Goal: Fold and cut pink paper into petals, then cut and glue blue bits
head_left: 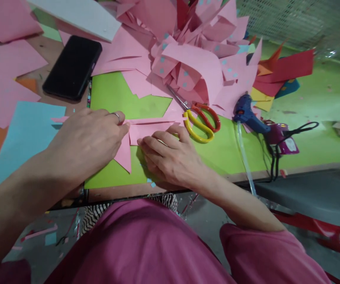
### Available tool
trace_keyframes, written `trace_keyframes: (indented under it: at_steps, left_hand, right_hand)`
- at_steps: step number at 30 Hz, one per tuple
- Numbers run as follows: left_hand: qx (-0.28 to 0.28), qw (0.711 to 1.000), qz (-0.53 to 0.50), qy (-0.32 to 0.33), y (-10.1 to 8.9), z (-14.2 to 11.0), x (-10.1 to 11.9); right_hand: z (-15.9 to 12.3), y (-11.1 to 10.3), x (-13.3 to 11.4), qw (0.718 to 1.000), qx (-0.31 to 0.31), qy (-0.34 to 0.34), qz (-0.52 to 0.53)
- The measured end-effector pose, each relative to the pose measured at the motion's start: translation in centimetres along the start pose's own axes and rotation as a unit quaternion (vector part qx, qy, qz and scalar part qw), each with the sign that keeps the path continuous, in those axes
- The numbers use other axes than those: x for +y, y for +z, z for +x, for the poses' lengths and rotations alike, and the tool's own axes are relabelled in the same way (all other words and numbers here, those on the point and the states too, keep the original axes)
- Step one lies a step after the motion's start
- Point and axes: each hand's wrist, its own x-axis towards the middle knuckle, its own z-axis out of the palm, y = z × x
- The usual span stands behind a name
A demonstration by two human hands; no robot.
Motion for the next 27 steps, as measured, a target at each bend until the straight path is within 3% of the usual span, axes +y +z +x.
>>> trace_keyframes:
  at_steps: [3, 6, 8, 13, 18, 22, 27]
  left_hand:
    - [-0.001, 0.999, -0.037, -0.034, -0.1, 0.5, 0.3]
    - [0.079, 0.992, -0.07, -0.068, 0.8, 1.0, 0.5]
    - [0.1, 0.99, -0.066, -0.069, 1.6, 1.1, 0.4]
    - [0.062, 0.995, -0.056, -0.054, 2.0, 1.0, -0.2]
    - [0.056, 0.994, -0.085, -0.05, 2.3, 1.1, -0.7]
    - [0.081, 0.986, -0.131, -0.068, 2.8, 1.2, -0.7]
    - [0.048, 0.991, -0.105, -0.072, 2.0, 0.9, -0.4]
  right_hand:
    - [0.2, -0.3, -0.2, 1.0, -0.022, 0.007, 0.019]
    - [0.2, -0.5, -0.3, 0.998, -0.04, 0.017, 0.038]
    - [0.1, -0.5, -0.4, 0.998, -0.047, 0.019, 0.044]
    - [-0.1, -0.5, -0.7, 0.997, -0.055, 0.031, 0.045]
    - [-0.1, -0.4, -1.1, 0.998, -0.044, 0.045, 0.031]
    - [-0.2, -0.5, -1.1, 0.996, -0.047, 0.061, 0.042]
    - [-1.5, -0.7, -0.8, 0.994, -0.032, 0.097, 0.039]
